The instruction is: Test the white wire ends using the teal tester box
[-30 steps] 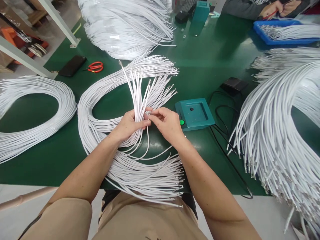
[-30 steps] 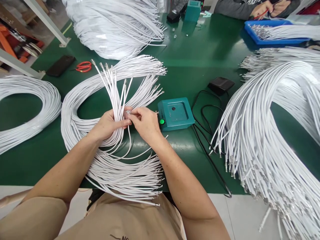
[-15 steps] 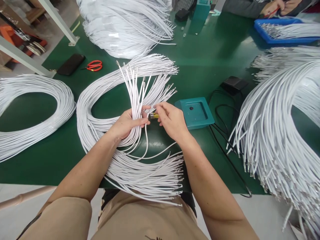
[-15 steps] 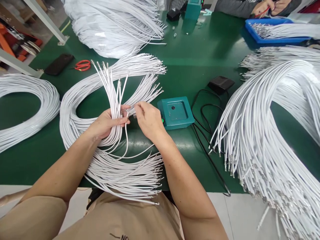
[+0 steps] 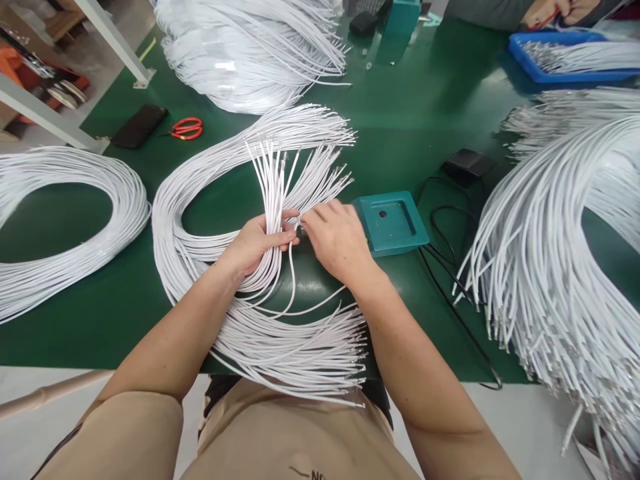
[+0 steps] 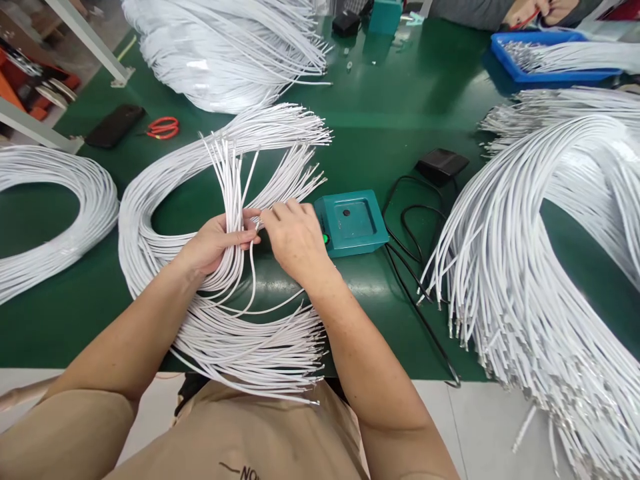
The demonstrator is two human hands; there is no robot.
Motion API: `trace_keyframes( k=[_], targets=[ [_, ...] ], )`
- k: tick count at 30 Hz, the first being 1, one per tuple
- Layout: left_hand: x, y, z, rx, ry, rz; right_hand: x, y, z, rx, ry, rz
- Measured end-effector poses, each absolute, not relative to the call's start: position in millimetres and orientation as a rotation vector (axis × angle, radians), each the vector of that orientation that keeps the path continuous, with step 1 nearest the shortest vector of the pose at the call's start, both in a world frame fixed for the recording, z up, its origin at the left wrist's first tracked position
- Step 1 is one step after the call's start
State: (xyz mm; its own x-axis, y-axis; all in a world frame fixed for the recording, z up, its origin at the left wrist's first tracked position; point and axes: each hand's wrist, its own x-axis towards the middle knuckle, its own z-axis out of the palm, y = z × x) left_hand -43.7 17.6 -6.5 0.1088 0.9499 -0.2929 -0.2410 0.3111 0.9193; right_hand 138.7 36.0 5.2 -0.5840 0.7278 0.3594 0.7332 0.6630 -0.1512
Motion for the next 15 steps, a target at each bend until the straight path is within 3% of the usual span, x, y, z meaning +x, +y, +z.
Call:
trace_keyframes(
  k=[15],
  targets=[
    [-34.4, 17.1, -14.8, 1.130, 1.388, 0.970, 156.1, 50.6, 5.5, -1.273, -2.530, -0.018]
  ],
)
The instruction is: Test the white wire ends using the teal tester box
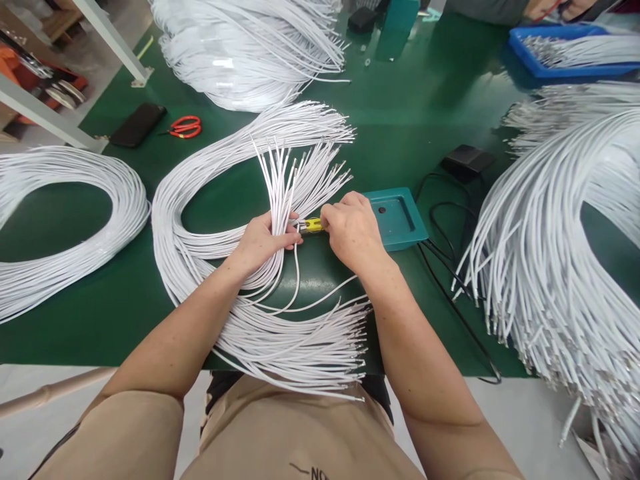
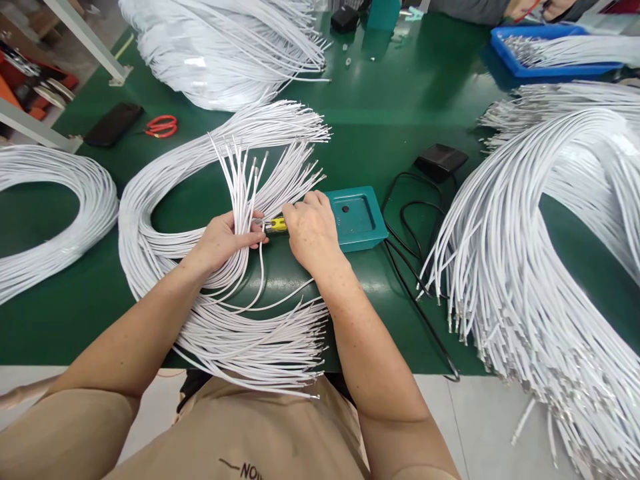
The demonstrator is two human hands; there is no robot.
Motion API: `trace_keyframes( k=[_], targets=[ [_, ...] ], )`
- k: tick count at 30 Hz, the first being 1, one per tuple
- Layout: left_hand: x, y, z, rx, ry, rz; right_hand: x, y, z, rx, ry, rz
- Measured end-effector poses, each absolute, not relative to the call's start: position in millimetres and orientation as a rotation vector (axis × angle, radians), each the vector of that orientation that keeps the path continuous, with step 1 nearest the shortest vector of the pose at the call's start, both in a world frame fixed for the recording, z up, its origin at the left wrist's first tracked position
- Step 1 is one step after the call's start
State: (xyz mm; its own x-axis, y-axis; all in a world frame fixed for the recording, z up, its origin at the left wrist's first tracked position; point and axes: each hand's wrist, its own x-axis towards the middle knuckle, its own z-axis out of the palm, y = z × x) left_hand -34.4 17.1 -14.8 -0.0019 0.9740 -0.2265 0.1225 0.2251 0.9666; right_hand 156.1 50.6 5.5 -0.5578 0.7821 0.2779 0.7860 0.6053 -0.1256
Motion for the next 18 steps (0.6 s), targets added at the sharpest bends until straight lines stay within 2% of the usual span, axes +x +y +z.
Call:
trace_keyframes(
  k=[10, 18],
  targets=[
    [-29.0, 16.7, -13.5, 1.223, 1.552, 0.888, 156.5, 49.0, 5.9, -1.332, -2.513, -0.050],
    [-34.4, 16.9, -14.7, 1.217, 1.510, 0.863, 172.3, 54.7, -1.0, -1.795, -2.135, -0.243]
  ],
)
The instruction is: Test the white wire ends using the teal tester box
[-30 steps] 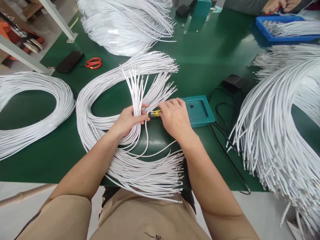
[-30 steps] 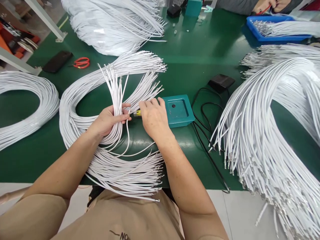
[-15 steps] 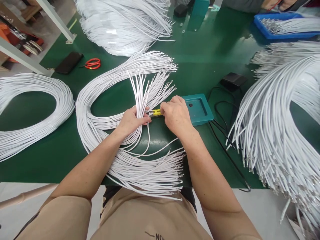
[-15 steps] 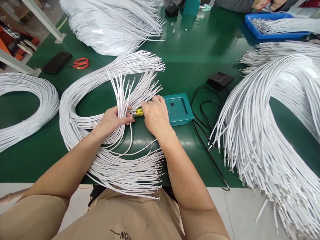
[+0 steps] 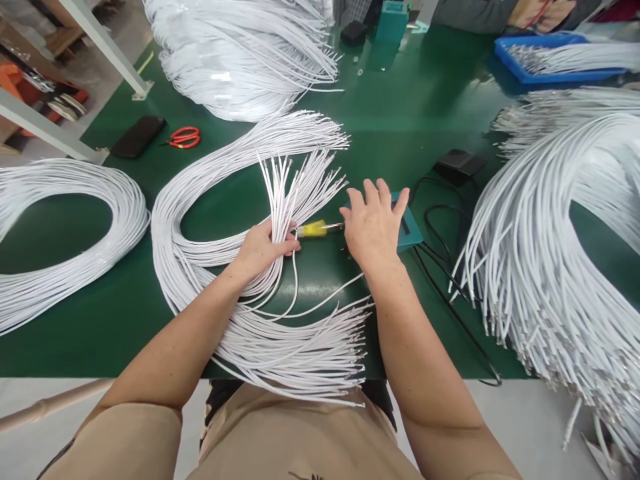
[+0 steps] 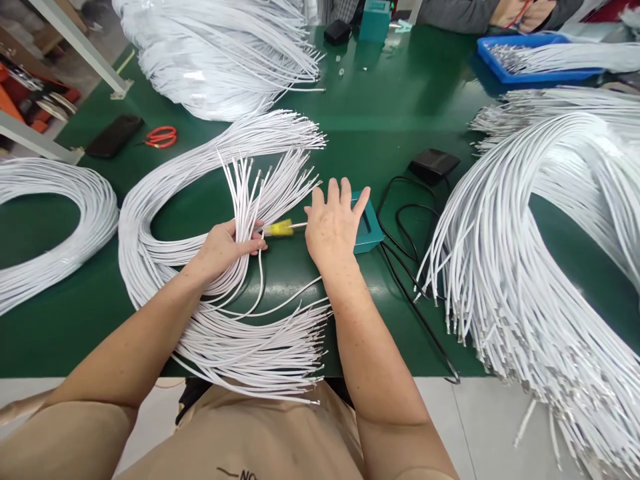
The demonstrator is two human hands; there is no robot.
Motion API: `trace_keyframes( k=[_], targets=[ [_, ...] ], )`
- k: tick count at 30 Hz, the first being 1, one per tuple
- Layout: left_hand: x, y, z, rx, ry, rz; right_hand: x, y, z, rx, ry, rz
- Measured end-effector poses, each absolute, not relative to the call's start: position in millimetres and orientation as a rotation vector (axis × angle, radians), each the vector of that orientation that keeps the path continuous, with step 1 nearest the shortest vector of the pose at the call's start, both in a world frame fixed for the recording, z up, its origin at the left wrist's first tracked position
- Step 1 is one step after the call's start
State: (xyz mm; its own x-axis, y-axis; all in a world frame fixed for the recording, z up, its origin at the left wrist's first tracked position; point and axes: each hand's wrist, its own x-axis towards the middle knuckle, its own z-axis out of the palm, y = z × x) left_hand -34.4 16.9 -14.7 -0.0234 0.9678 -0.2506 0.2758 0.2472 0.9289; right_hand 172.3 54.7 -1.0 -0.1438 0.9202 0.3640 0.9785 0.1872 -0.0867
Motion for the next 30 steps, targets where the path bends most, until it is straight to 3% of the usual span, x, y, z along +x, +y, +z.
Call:
trace_keyframes(
  k=[5, 11, 14, 17, 23, 30],
  targets=[
    [-42.6, 19.1, -14.8, 1.137, 1.414, 0.949, 169.2, 51.3, 6.8, -1.654, -2.150, -0.172],
    [-46.1, 19.0, -11.3, 1.035, 1.221, 1.082, 132.3, 14.4, 32.3, -0.921, -2.549, 0.612],
    [-45.5, 18.2, -9.3, 1.004, 1.206, 1.074, 113.2, -5.6, 28.7, -0.772, -2.819, 0.608],
    [-44.4, 17.6, -5.7, 0.993, 1.228, 1.065, 104.7, -16.1, 22.5, -0.828, -2.968, 0.624],
    [-45.3, 18.6, -0.3, 0.913, 1.206, 1.006, 109.1, -10.7, 30.8, -1.073, -3.024, 1.150],
    [-46.7, 17.1, 0.2, 0.920, 1.138, 0.938, 118.0, 13.1, 25.0, -1.453, -2.483, 1.043]
  ],
)
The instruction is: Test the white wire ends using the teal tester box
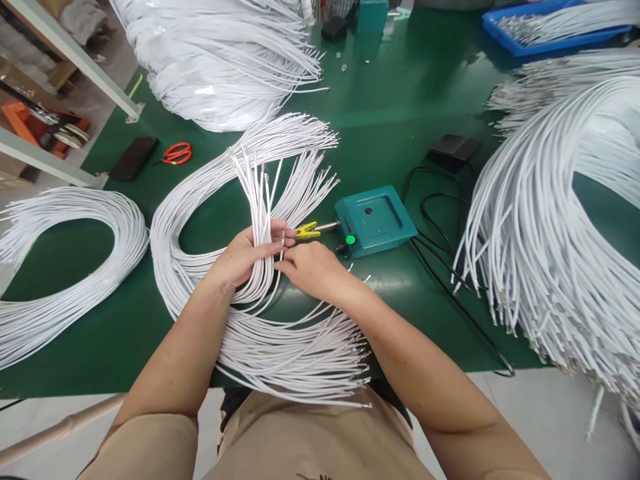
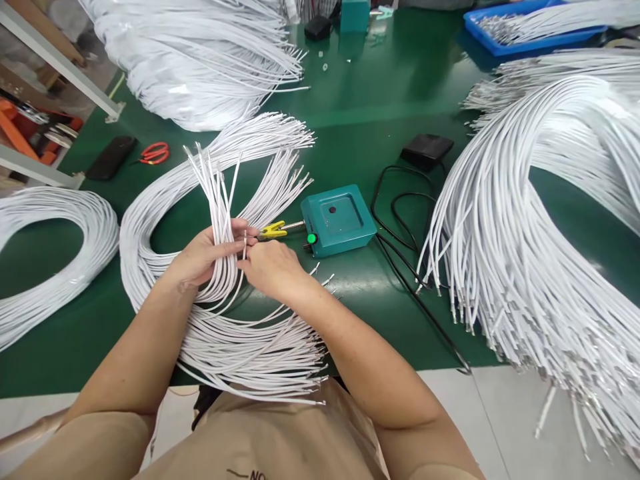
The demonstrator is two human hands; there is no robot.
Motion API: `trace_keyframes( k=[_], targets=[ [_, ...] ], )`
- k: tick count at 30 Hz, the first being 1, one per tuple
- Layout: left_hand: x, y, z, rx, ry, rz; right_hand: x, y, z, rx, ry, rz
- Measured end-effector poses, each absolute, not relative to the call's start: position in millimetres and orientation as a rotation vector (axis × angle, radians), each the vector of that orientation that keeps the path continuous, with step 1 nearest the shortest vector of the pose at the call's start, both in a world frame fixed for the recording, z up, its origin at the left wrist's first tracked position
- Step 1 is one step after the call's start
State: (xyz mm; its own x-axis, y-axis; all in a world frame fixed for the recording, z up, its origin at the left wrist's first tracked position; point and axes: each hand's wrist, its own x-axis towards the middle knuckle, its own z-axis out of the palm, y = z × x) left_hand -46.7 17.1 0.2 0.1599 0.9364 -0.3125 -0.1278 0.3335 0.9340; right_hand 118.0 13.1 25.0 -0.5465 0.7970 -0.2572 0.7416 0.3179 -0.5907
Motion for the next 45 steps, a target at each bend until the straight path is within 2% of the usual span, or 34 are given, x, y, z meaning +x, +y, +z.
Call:
trace_keyframes(
  k=[5, 11, 28, 39, 45],
  targets=[
    [-48.0, 17.7, -2.6, 0.963, 1.124, 0.980, 123.4, 20.2, 19.0, -1.398, -2.126, 1.228],
    [-48.1, 16.7, -3.2, 0.977, 1.188, 0.932, 130.3, 25.7, 15.0, -1.318, -1.959, 1.379],
    [-56.2, 10.7, 9.8, 1.034, 1.267, 0.736, 115.3, 8.8, 6.9, -1.310, -1.727, 1.094],
    [-55.6, 10.3, 5.1, 1.104, 1.340, 0.810, 114.0, 12.2, -0.8, -1.226, -1.477, 1.286],
    [-54.4, 11.8, 3.5, 1.100, 1.290, 0.882, 109.7, 21.4, -9.1, -0.959, -0.984, 1.792]
  ],
)
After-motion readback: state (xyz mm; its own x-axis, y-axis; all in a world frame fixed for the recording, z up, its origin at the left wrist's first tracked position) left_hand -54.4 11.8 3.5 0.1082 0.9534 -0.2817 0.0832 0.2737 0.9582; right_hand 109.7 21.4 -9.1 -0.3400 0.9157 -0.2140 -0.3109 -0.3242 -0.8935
